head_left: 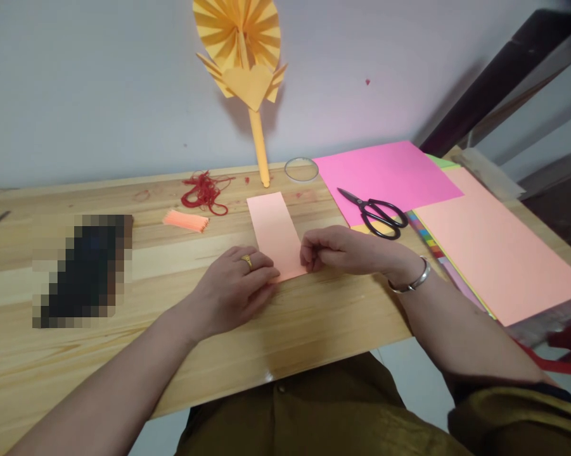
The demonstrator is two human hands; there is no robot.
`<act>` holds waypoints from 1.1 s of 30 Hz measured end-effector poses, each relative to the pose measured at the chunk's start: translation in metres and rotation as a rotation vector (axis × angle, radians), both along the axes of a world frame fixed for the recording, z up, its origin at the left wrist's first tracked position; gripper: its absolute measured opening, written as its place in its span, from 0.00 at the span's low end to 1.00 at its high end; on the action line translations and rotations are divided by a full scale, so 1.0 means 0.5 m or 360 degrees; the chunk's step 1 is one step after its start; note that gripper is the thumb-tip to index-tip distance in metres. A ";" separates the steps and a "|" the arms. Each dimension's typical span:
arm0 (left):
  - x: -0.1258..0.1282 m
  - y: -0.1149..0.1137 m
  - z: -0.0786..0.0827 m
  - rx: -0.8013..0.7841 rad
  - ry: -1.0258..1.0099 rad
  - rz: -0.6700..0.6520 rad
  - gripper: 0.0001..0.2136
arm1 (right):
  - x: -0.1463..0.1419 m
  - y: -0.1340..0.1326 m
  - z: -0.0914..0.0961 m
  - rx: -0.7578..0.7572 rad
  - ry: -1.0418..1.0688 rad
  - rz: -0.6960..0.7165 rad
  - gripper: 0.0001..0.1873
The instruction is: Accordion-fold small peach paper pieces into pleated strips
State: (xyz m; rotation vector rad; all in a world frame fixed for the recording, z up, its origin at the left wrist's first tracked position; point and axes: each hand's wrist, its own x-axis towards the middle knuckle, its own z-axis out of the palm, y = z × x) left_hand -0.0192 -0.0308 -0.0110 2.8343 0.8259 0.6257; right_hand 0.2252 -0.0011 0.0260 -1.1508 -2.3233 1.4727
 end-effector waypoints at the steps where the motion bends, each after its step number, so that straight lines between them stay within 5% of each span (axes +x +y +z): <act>1: 0.002 0.000 -0.004 0.0038 0.0040 -0.0004 0.05 | 0.000 0.000 -0.001 -0.0020 0.0019 0.0002 0.17; 8: 0.005 0.001 -0.007 0.0092 0.0192 0.0120 0.06 | -0.007 0.000 -0.002 -0.0071 0.0158 -0.0126 0.16; 12: 0.005 -0.002 -0.008 -0.0022 0.0096 0.0209 0.05 | -0.010 0.007 -0.014 -0.0008 0.0275 -0.0455 0.15; 18: 0.006 -0.008 -0.005 -0.0337 -0.0024 0.0480 0.05 | -0.010 0.014 -0.019 -0.0061 -0.0027 -0.0878 0.16; 26: 0.010 -0.011 0.002 -0.0489 -0.0249 0.0744 0.06 | -0.016 -0.011 -0.003 -0.0539 0.0010 -0.0220 0.09; 33: 0.014 -0.013 -0.003 -0.0575 -0.0236 0.0646 0.07 | -0.049 -0.020 -0.039 -0.0459 0.0329 -0.0460 0.17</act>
